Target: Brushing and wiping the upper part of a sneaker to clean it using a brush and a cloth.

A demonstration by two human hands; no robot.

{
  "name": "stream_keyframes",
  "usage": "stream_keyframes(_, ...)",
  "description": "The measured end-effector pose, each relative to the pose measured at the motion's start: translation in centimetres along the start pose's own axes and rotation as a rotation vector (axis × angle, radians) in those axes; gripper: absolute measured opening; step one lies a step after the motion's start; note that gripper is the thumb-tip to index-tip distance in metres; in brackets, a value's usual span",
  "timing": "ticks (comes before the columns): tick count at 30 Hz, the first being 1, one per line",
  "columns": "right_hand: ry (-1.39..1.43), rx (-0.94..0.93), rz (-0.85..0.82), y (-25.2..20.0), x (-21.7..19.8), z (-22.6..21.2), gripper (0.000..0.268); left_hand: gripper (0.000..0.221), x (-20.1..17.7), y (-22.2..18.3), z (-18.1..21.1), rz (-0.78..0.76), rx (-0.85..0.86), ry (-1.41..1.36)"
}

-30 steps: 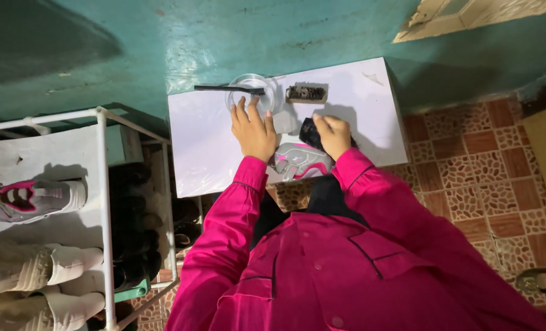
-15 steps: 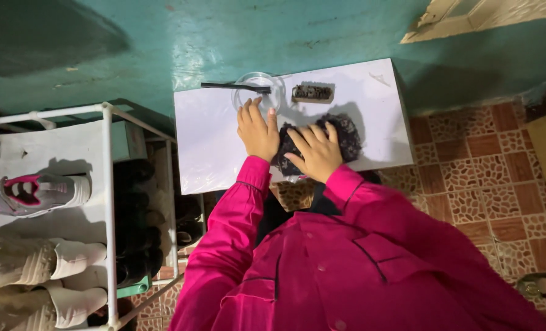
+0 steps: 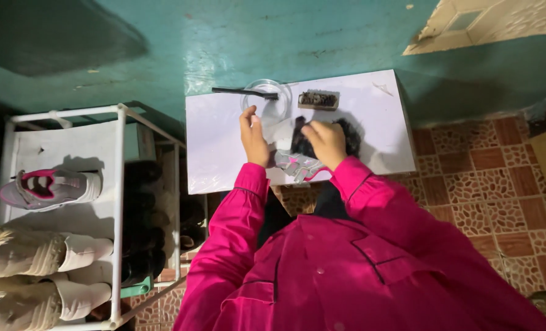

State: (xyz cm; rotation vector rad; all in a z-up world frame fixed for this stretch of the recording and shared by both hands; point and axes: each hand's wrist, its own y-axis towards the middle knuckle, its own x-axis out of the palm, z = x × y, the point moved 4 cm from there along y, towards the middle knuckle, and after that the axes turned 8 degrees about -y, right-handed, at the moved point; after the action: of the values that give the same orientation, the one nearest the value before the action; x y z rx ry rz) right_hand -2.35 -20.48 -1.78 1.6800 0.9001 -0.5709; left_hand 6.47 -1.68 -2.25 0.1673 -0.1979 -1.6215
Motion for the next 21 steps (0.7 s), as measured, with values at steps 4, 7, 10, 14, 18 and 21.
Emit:
stream_keyframes(4, 0.314, 0.036, 0.039, 2.2, -2.4, -2.6, 0.012, 0.045, -1.0, 0.4, -2.1, 0.108, -0.119, -0.208)
stream_keyframes(7, 0.056, -0.194, -0.124, 1.3, -1.7, -7.1, 0.031, 0.046, -1.2, 0.4, -3.0, 0.078, -0.124, -0.182)
stream_keyframes(10, -0.113, -0.247, -0.273, -0.2, 0.7, -7.4, 0.041, 0.041, -0.8, 0.1, -2.4, 0.024, -0.068, -0.08)
stream_keyframes(14, -0.107, -0.28, -0.185, -0.4, 2.6, -6.2, 0.032, 0.043, 0.0, -0.4, -0.1, -0.051, 0.029, -0.026)
stream_keyframes(18, -0.084, -0.328, -0.11, -0.9, 3.8, -5.5, 0.028, 0.042, 0.1, -0.4, 0.1, -0.081, 0.061, 0.015)
stream_keyframes(21, 0.04, -0.29, -0.125, -1.3, 5.3, -4.5, 0.024, 0.04, -0.1, -0.9, -0.2, -0.049, 0.056, 0.004)
